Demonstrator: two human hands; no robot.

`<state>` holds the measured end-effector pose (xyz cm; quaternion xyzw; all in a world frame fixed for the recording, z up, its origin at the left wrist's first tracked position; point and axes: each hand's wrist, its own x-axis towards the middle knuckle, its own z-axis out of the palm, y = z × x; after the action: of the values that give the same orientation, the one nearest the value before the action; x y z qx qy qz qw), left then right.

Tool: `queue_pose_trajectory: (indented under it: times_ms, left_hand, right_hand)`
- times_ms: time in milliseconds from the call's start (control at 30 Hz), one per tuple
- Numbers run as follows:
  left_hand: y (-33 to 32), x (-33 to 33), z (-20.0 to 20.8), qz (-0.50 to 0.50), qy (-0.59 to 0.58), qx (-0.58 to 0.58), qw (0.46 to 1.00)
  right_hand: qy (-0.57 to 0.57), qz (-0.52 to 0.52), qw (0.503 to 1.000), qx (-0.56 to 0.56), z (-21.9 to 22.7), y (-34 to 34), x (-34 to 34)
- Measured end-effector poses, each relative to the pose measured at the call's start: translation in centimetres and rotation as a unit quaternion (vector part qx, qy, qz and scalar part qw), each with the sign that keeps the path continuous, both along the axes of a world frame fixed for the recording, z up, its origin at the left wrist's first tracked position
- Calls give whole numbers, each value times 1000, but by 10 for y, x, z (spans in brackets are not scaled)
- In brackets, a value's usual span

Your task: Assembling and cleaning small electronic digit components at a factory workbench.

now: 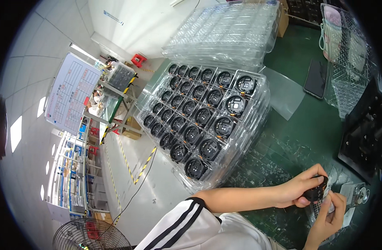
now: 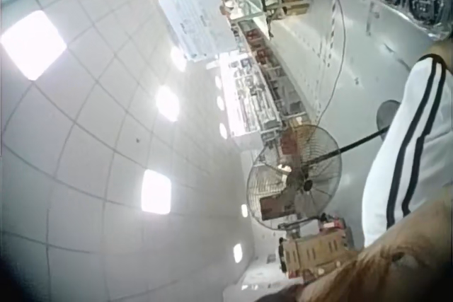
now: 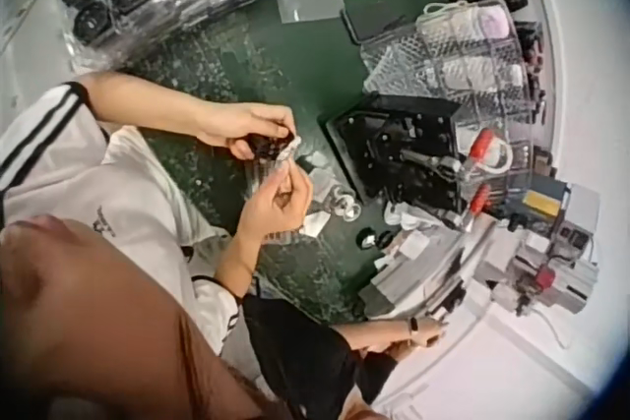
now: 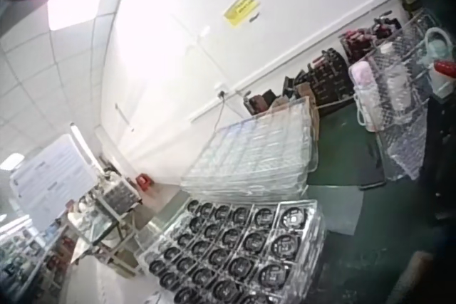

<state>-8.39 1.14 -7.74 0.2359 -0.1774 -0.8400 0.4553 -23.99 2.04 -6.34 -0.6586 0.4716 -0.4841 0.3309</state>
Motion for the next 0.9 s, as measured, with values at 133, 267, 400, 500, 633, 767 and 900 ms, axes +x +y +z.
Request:
queue_pose_trajectory:
  times_ms: [133,267,400,500,633,767,900]
  left_hand:
    - [-1,4,-2,9,-55,-11,998]
    - [-5,1,-6,22,-96,-30,995]
    - [-6,10,-8,53,-109,-41,992]
    - [-5,7,-8,51,-123,-36,991]
    - [-4,0,-9,36,-135,-57,989]
    - [-1,0,-13,49,-163,-73,983]
    - [-1,-2,-10,57,-164,-82,981]
  right_hand:
    - [0,59,997,39,-5,2,-2]
    - [22,81,996,10,4,1,-2]
    - [57,80,993,-71,11,-2,6]
    - [40,95,994,-29,8,-5,-1]
    - [-7,91,995,51,-9,-7,-15]
    - [-71,45,994,73,-12,-9,-2]
    - [-49,32,997,48,-17,-11,-4]
